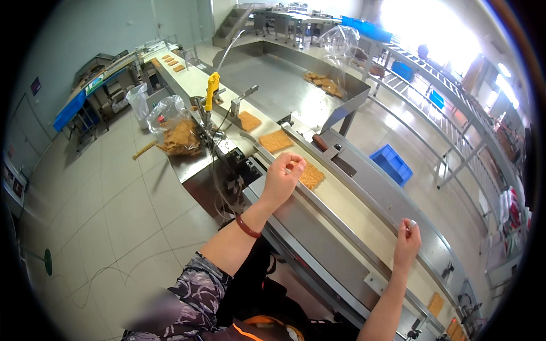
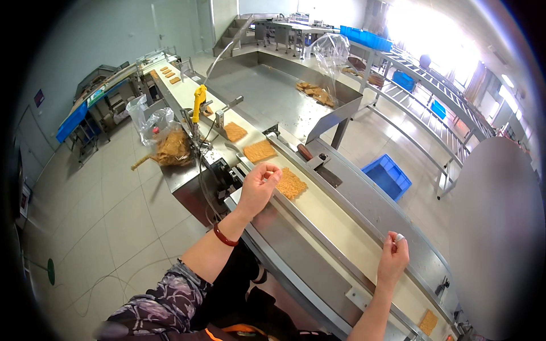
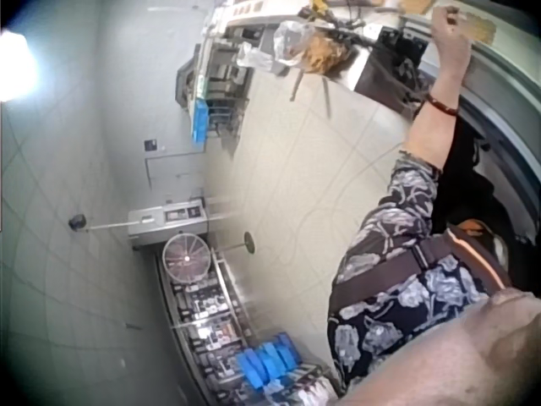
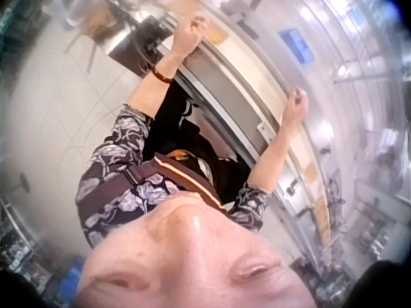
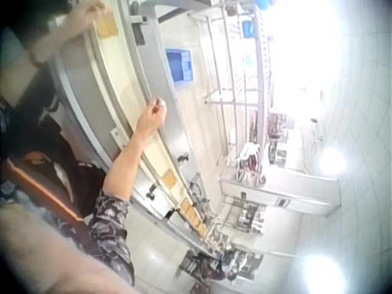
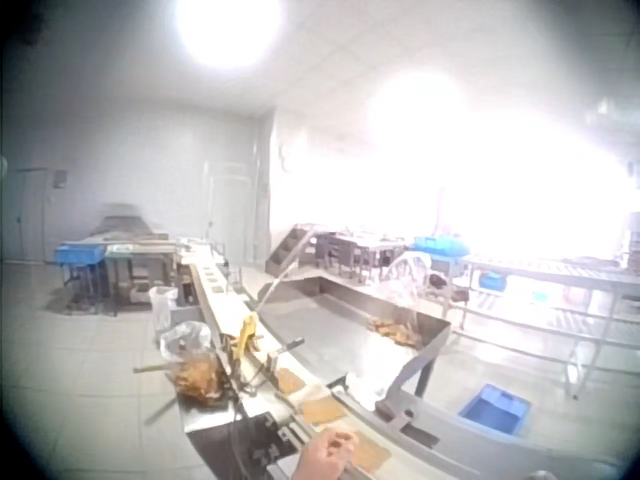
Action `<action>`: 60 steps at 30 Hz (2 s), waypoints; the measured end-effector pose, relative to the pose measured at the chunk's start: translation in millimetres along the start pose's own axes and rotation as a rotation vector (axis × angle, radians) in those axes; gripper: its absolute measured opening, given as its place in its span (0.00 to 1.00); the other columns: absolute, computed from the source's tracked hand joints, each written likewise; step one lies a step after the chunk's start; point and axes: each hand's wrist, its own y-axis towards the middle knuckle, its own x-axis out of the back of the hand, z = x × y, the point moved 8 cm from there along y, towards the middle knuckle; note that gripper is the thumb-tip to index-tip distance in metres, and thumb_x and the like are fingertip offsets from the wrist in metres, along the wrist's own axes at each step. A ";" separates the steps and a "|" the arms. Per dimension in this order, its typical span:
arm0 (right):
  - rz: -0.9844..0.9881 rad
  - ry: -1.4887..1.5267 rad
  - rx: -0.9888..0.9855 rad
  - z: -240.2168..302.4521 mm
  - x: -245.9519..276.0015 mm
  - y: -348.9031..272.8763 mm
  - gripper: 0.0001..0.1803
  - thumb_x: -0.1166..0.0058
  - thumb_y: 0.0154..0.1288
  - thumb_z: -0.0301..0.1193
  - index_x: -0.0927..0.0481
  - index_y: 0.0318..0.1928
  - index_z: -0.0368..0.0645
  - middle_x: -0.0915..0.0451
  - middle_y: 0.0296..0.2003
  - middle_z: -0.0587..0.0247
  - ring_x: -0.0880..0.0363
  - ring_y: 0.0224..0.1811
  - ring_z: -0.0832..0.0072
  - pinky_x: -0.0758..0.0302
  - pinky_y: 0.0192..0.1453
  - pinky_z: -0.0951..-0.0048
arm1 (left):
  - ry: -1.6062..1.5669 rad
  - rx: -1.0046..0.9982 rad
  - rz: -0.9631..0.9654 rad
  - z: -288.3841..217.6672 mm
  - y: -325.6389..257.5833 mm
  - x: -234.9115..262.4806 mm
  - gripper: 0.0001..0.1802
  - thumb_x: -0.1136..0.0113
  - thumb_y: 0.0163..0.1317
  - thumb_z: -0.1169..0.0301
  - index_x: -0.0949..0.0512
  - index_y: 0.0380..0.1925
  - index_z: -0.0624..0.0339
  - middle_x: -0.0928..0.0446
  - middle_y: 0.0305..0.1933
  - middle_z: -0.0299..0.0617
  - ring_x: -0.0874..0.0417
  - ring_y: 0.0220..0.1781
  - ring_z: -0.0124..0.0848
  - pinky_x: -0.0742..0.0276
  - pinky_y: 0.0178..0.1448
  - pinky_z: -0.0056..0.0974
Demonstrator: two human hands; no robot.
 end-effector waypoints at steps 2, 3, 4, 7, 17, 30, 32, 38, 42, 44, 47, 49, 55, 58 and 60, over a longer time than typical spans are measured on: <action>0.002 0.007 -0.004 -2.1 -1.3 0.4 0.06 0.41 0.75 0.27 0.15 0.44 0.37 0.23 0.32 0.68 0.31 0.32 0.81 0.30 0.39 0.76 | 0.182 -0.141 -0.045 -13.1 -1.1 3.3 0.07 0.34 0.71 0.68 0.18 0.40 0.59 0.18 0.36 0.35 0.20 0.36 0.26 0.25 0.38 0.33; 0.007 -0.001 -0.007 -2.7 -1.1 0.2 0.06 0.41 0.75 0.27 0.15 0.44 0.37 0.22 0.32 0.67 0.29 0.33 0.80 0.29 0.39 0.75 | 0.276 -0.200 -0.059 -15.6 -1.6 1.9 0.06 0.34 0.70 0.68 0.18 0.39 0.59 0.18 0.37 0.37 0.19 0.38 0.30 0.24 0.39 0.36; 0.009 -0.007 -0.007 0.4 -1.4 0.2 0.06 0.40 0.74 0.27 0.15 0.44 0.37 0.21 0.32 0.65 0.27 0.33 0.80 0.28 0.40 0.75 | 0.368 -0.264 -0.075 -20.3 -1.5 3.2 0.06 0.34 0.69 0.69 0.17 0.39 0.59 0.17 0.38 0.39 0.17 0.39 0.34 0.23 0.41 0.38; 0.052 -0.038 0.072 12.8 -7.0 -2.0 0.07 0.38 0.72 0.28 0.14 0.45 0.37 0.18 0.35 0.60 0.22 0.34 0.73 0.25 0.41 0.71 | 0.601 -0.406 -0.110 -32.5 -0.5 6.2 0.05 0.33 0.65 0.69 0.16 0.39 0.55 0.14 0.41 0.40 0.14 0.45 0.43 0.21 0.49 0.44; 0.212 -0.527 0.428 78.3 -70.4 -16.1 0.20 0.32 0.65 0.48 0.12 0.38 0.42 0.16 0.40 0.59 0.20 0.48 0.61 0.27 0.53 0.57 | 0.796 -0.465 0.555 -25.7 -33.6 -63.2 0.16 0.40 0.75 0.56 0.13 0.53 0.48 0.15 0.61 0.34 0.24 0.73 0.34 0.40 0.78 0.64; 0.298 -0.105 -0.061 45.7 -81.5 -17.6 0.16 0.34 0.68 0.42 0.16 0.43 0.40 0.14 0.38 0.58 0.15 0.43 0.60 0.22 0.50 0.59 | 0.745 -0.673 0.662 -44.0 -71.0 -97.1 0.19 0.41 0.74 0.50 0.14 0.57 0.42 0.19 0.67 0.39 0.26 0.75 0.43 0.36 0.77 0.60; 0.330 0.038 -0.119 41.2 -77.8 -14.1 0.12 0.36 0.69 0.37 0.17 0.44 0.41 0.13 0.35 0.59 0.15 0.38 0.59 0.20 0.46 0.60 | 0.759 -0.668 0.653 -43.7 -71.9 -97.7 0.19 0.41 0.74 0.50 0.14 0.57 0.42 0.19 0.66 0.39 0.25 0.74 0.43 0.34 0.75 0.60; 0.346 -0.361 0.280 45.2 -36.4 -4.4 0.07 0.38 0.71 0.34 0.12 0.42 0.46 0.14 0.39 0.60 0.15 0.38 0.59 0.19 0.48 0.59 | 0.732 -0.696 0.620 -49.0 -76.9 -99.8 0.19 0.36 0.71 0.52 0.14 0.56 0.46 0.18 0.65 0.40 0.22 0.71 0.43 0.28 0.71 0.53; 0.123 -0.419 0.108 32.0 -3.8 11.3 0.09 0.39 0.73 0.36 0.12 0.40 0.46 0.15 0.38 0.60 0.16 0.36 0.62 0.20 0.45 0.59 | 0.639 -0.759 0.579 -63.9 -81.8 -102.2 0.21 0.33 0.68 0.54 0.15 0.56 0.49 0.18 0.65 0.41 0.21 0.70 0.41 0.26 0.70 0.48; 0.126 -0.328 0.049 29.9 -0.5 12.3 0.09 0.39 0.73 0.36 0.13 0.39 0.45 0.16 0.35 0.59 0.17 0.35 0.61 0.21 0.42 0.60 | 0.627 -0.767 0.529 -65.8 -77.9 -96.5 0.20 0.32 0.68 0.56 0.16 0.57 0.49 0.18 0.63 0.42 0.20 0.68 0.42 0.25 0.68 0.49; 0.121 -0.268 0.043 31.0 -5.3 10.1 0.10 0.40 0.73 0.35 0.14 0.39 0.42 0.17 0.33 0.57 0.17 0.33 0.61 0.23 0.38 0.62 | 0.636 -0.724 0.464 -65.0 -68.5 -87.1 0.18 0.32 0.68 0.57 0.15 0.55 0.50 0.18 0.61 0.42 0.19 0.66 0.42 0.25 0.65 0.49; 0.106 -0.260 0.074 33.6 -10.4 9.5 0.10 0.40 0.73 0.35 0.14 0.39 0.41 0.17 0.33 0.56 0.18 0.32 0.60 0.24 0.37 0.62 | 0.643 -0.673 0.422 -63.5 -59.0 -77.0 0.17 0.32 0.68 0.59 0.15 0.53 0.50 0.17 0.59 0.43 0.19 0.64 0.43 0.24 0.63 0.49; 0.043 -0.193 0.142 26.4 -12.3 9.0 0.10 0.40 0.74 0.32 0.16 0.39 0.37 0.18 0.32 0.55 0.20 0.31 0.63 0.25 0.38 0.63 | 0.644 -0.600 0.287 -60.6 -41.8 -58.1 0.14 0.32 0.68 0.59 0.14 0.48 0.52 0.16 0.54 0.43 0.17 0.62 0.44 0.24 0.62 0.49; 0.054 -0.092 0.122 13.2 -10.2 7.7 0.09 0.41 0.75 0.29 0.17 0.39 0.34 0.22 0.31 0.57 0.27 0.31 0.72 0.29 0.38 0.69 | 0.617 -0.556 0.221 -56.5 -36.6 -54.0 0.13 0.34 0.70 0.59 0.14 0.47 0.53 0.15 0.54 0.43 0.17 0.62 0.44 0.24 0.63 0.49; 0.061 -0.074 0.057 8.1 -12.9 7.4 0.09 0.42 0.76 0.29 0.18 0.39 0.34 0.24 0.30 0.60 0.29 0.31 0.74 0.30 0.37 0.71 | 0.536 -0.470 0.221 -50.5 -32.6 -49.8 0.13 0.35 0.72 0.58 0.13 0.46 0.53 0.15 0.54 0.43 0.17 0.61 0.43 0.24 0.64 0.49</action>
